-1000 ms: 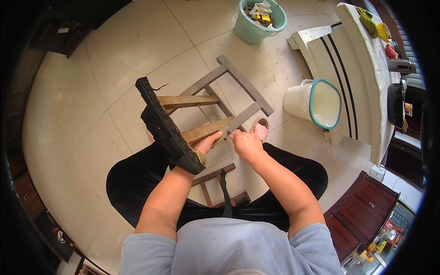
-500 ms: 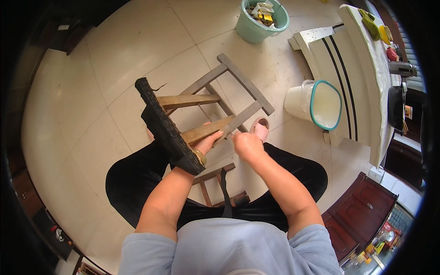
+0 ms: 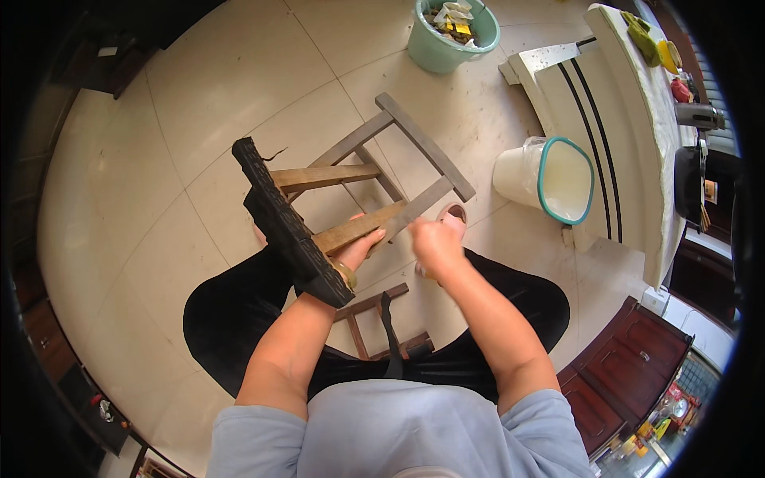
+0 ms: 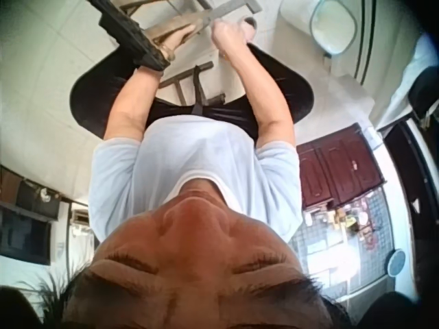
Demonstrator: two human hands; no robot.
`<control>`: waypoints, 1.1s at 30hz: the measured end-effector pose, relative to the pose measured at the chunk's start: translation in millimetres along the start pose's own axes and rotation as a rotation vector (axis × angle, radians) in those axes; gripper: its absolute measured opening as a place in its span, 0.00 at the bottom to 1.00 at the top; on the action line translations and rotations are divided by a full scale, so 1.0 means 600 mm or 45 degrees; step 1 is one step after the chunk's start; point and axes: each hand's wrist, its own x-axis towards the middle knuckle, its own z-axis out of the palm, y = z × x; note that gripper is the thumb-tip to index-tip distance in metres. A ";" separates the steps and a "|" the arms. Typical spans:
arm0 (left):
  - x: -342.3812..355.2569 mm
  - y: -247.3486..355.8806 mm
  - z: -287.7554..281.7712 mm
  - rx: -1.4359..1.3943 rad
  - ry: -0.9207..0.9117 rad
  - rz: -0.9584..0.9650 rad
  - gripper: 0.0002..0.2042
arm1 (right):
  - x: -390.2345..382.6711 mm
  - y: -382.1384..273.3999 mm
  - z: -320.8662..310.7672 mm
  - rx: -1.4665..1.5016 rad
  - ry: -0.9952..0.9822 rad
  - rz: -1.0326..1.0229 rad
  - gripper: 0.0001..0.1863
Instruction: The person is repairing a small wooden stool. They use a utility knife to scrape and smooth the wooden frame while sitting on the floor. The stool is repositioned several times to access different areas.
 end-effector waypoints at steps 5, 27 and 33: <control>0.015 -0.020 -0.009 0.016 -0.048 0.016 0.25 | 0.010 0.011 0.036 -0.002 0.043 -0.059 0.13; -0.004 -0.005 -0.012 -0.030 -0.094 -0.002 0.26 | 0.049 0.076 0.003 0.006 0.080 0.317 0.19; 0.003 -0.020 -0.016 0.014 -0.049 0.021 0.27 | 0.001 -0.023 0.047 0.070 -0.020 0.019 0.18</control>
